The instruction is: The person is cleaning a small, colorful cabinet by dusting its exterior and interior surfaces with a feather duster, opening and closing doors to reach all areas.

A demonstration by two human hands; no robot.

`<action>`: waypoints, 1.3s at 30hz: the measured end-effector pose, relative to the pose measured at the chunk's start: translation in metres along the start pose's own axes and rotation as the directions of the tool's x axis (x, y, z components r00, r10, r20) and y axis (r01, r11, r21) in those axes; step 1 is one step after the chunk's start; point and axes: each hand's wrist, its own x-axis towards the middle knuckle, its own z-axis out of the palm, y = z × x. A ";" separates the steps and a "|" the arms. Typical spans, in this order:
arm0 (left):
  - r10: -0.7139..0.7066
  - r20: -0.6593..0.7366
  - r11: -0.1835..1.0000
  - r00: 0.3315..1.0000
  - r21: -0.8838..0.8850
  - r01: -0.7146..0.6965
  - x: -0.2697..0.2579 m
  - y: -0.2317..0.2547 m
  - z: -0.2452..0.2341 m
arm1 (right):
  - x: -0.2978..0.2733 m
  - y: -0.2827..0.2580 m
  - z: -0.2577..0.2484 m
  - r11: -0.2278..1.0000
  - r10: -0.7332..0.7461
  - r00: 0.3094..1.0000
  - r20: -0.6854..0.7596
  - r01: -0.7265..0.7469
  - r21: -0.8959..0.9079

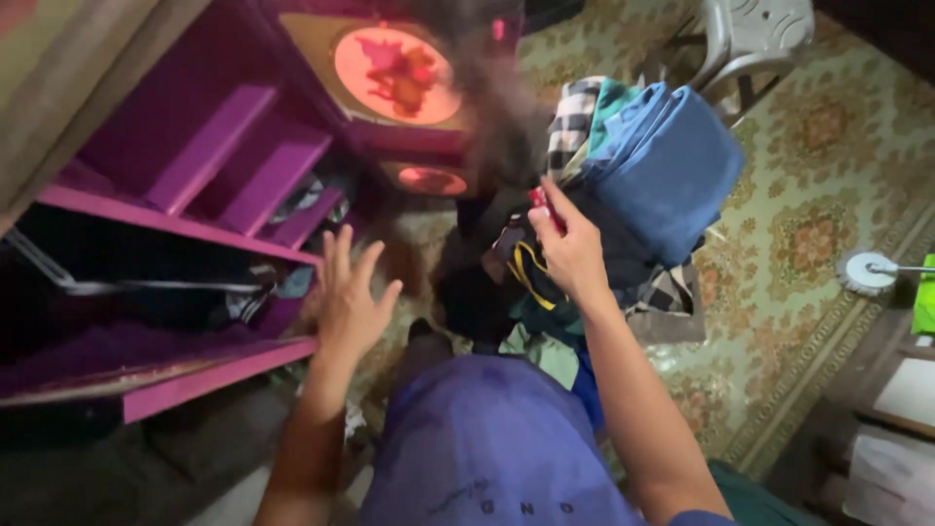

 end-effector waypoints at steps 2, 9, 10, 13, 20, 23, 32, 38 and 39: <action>-0.083 0.151 0.994 0.985 -0.059 0.093 0.003 0.013 0.004 | 0.003 0.006 -0.010 0.999 0.015 1.000 -0.006 -0.015 0.039; -0.072 0.281 0.990 0.957 -0.097 0.104 0.006 0.038 0.026 | -0.005 0.026 -0.015 0.994 0.085 0.994 0.075 -0.089 0.057; -0.075 0.303 0.986 0.950 -0.120 0.116 0.006 0.045 0.024 | -0.005 0.030 -0.012 0.989 0.100 0.995 0.025 -0.102 0.108; -0.088 0.345 0.975 0.935 -0.162 0.152 0.001 0.059 0.021 | -0.003 0.038 -0.017 0.987 0.092 0.994 0.056 -0.098 0.129; -0.120 0.419 0.977 0.900 -0.110 0.182 -0.016 0.073 0.019 | -0.002 0.052 -0.023 0.969 0.166 0.981 0.102 -0.182 0.166; -0.081 0.411 0.982 0.908 -0.124 0.144 -0.014 0.057 0.027 | 0.004 0.058 -0.032 0.987 0.083 0.992 0.098 -0.095 0.126; 0.133 0.312 0.984 0.941 -0.159 -0.086 0.085 0.023 0.010 | 0.015 0.040 -0.008 0.958 0.130 0.989 -0.073 -0.107 0.265; 0.254 0.087 0.963 0.963 -0.116 -0.243 0.185 0.012 0.020 | 0.009 0.024 -0.009 0.986 0.136 0.987 -0.086 -0.126 0.111; 0.255 0.080 0.962 0.964 -0.120 -0.245 0.203 0.014 0.020 | 0.010 0.024 -0.008 0.987 0.129 0.988 -0.090 -0.120 0.105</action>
